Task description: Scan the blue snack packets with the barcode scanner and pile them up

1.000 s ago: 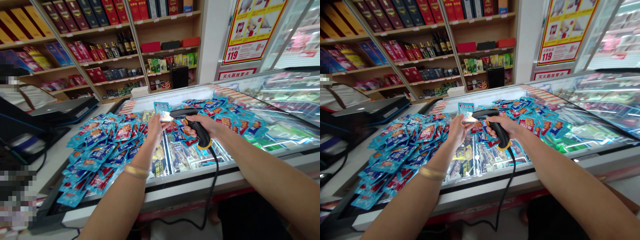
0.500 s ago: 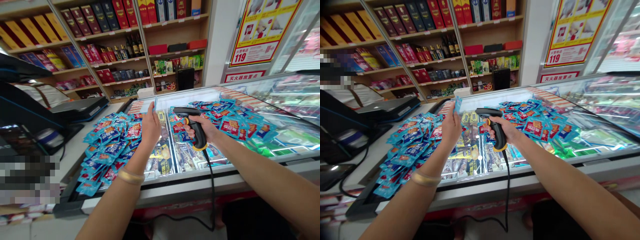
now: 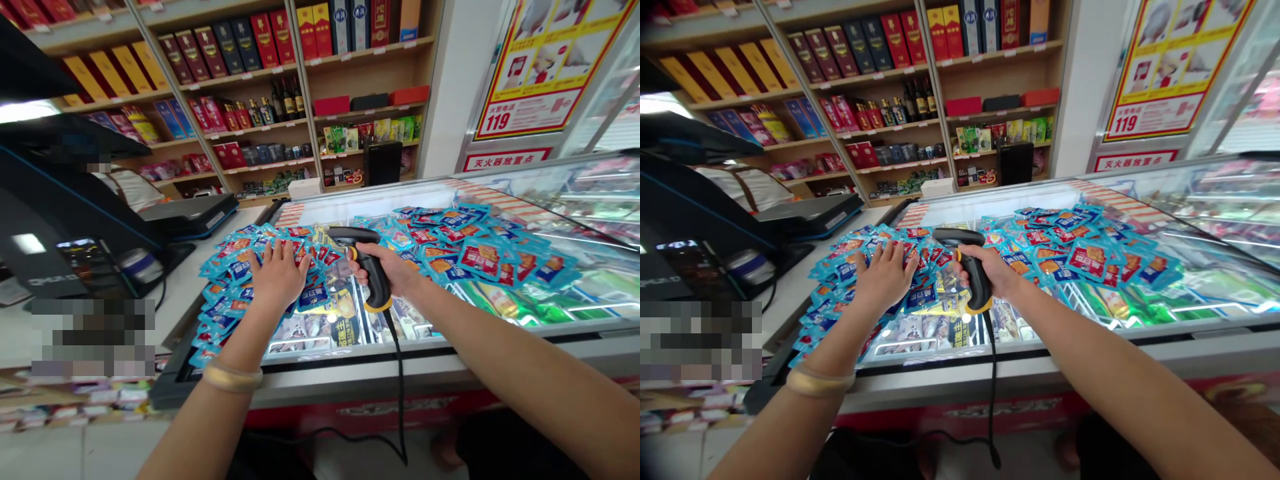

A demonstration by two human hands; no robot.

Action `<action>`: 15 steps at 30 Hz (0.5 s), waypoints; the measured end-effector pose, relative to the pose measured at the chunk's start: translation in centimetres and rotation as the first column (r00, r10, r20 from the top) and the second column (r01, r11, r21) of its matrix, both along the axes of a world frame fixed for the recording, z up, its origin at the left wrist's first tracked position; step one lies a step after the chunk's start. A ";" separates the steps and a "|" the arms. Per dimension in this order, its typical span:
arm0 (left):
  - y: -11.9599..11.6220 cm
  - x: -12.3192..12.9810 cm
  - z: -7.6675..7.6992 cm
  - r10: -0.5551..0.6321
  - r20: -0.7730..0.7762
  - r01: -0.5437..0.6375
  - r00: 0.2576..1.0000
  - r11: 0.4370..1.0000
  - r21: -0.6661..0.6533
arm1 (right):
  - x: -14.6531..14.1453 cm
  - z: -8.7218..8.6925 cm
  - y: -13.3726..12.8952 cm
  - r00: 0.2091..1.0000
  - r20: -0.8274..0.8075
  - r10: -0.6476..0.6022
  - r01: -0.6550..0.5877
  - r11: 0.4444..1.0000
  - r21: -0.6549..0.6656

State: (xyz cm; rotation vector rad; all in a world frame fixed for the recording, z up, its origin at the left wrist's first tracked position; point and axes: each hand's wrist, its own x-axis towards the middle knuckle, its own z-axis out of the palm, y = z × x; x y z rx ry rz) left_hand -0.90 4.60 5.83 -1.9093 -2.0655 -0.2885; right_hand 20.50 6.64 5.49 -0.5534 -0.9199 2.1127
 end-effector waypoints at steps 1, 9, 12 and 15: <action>0.0 0.1 0.0 0.000 0.005 0.000 1.000 1.000 0.015 | 0.2 0.0 0.1 1.000 -0.007 -0.010 0.010 1.000 -0.004; 0.5 3.2 1.0 -0.131 0.126 0.103 0.983 0.973 0.205 | 4.2 1.0 1.5 0.985 -0.035 -0.171 0.171 0.985 -0.005; 1.6 6.1 0.6 -0.272 0.176 0.245 0.946 0.957 0.157 | 6.7 1.3 2.2 0.967 -0.017 -0.256 0.256 0.967 0.003; 2.8 9.2 -0.1 -0.399 0.248 0.412 0.883 0.911 0.000 | 9.1 0.9 2.5 0.955 0.006 -0.298 0.298 0.954 0.020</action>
